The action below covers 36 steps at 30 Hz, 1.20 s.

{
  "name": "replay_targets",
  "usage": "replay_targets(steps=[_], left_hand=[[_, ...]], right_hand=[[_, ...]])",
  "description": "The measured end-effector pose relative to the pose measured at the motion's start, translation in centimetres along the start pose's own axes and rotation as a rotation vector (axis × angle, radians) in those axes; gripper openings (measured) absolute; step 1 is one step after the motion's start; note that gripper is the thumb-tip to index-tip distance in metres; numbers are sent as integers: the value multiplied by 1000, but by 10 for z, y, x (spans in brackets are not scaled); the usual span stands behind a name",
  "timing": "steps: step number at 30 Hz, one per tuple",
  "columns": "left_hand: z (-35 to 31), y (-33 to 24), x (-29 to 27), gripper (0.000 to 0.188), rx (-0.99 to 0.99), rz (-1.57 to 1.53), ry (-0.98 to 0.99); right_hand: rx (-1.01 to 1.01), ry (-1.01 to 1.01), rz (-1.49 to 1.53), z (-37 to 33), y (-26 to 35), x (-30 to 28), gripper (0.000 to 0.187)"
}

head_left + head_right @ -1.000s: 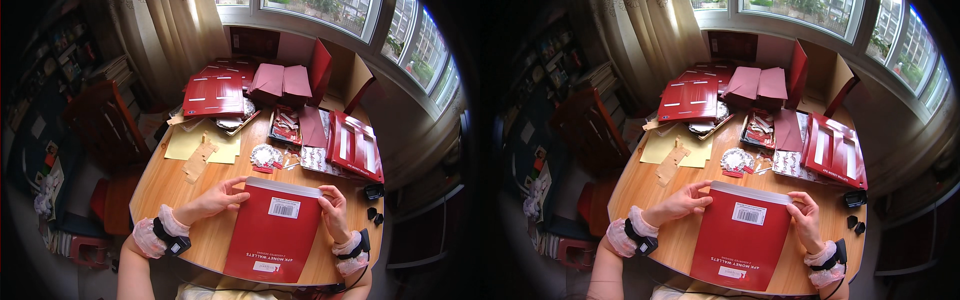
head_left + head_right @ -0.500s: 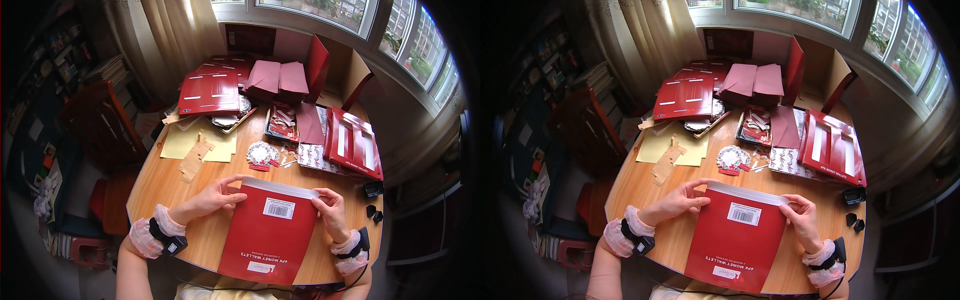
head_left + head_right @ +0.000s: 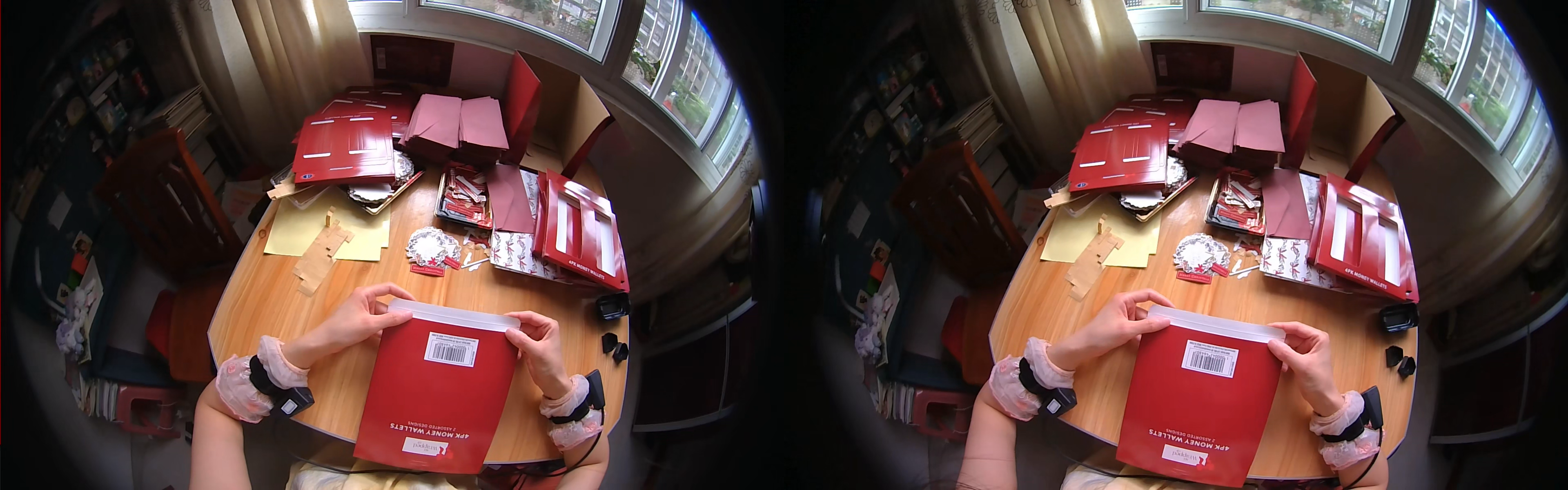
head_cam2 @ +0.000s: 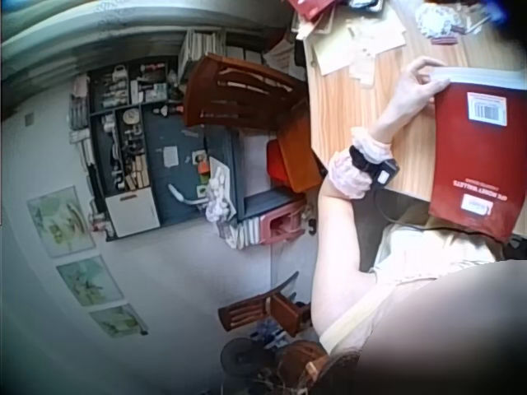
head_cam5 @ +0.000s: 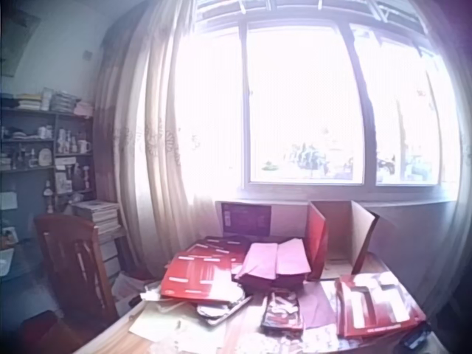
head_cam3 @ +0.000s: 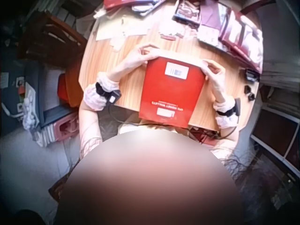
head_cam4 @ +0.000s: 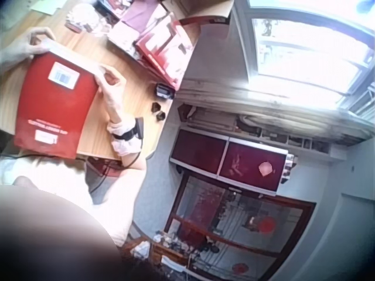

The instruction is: The person is assembling red gift or product boxes from flat cardboard pieces.

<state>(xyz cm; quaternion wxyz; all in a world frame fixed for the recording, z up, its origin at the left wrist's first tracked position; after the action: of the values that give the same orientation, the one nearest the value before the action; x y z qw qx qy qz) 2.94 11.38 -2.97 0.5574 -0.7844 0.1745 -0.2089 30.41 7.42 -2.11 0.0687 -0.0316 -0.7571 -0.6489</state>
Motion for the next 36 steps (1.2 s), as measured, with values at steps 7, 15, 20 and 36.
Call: replay_targets(steps=[7,15,20,36], left_hand=[[-2,-5,3,31,32,-8,-3],[-1,-5,3,32,59,-15,4],[-2,-7,3,28,93,-8,-10],[-4,-15,4,27,246,-7,54]], right_hand=[[8,-17,-79,-1,2,5,25],[-46,-16,-3,-1,-1,5,19],[-64,-18,38,-2,2,7,17],[-54,114,105,-2,9,15,21]])
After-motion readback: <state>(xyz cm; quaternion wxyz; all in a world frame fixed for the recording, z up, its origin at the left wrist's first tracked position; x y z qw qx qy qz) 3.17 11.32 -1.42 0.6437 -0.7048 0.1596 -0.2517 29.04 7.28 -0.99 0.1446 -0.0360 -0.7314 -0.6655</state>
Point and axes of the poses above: each hand's wrist, its own z-axis towards the middle knuckle, its own x-axis out of the palm, y = z × x, the point moved 9 cm from there along z, towards the middle knuckle, and after that the axes turned 2 degrees about z, right-handed, at the moved point
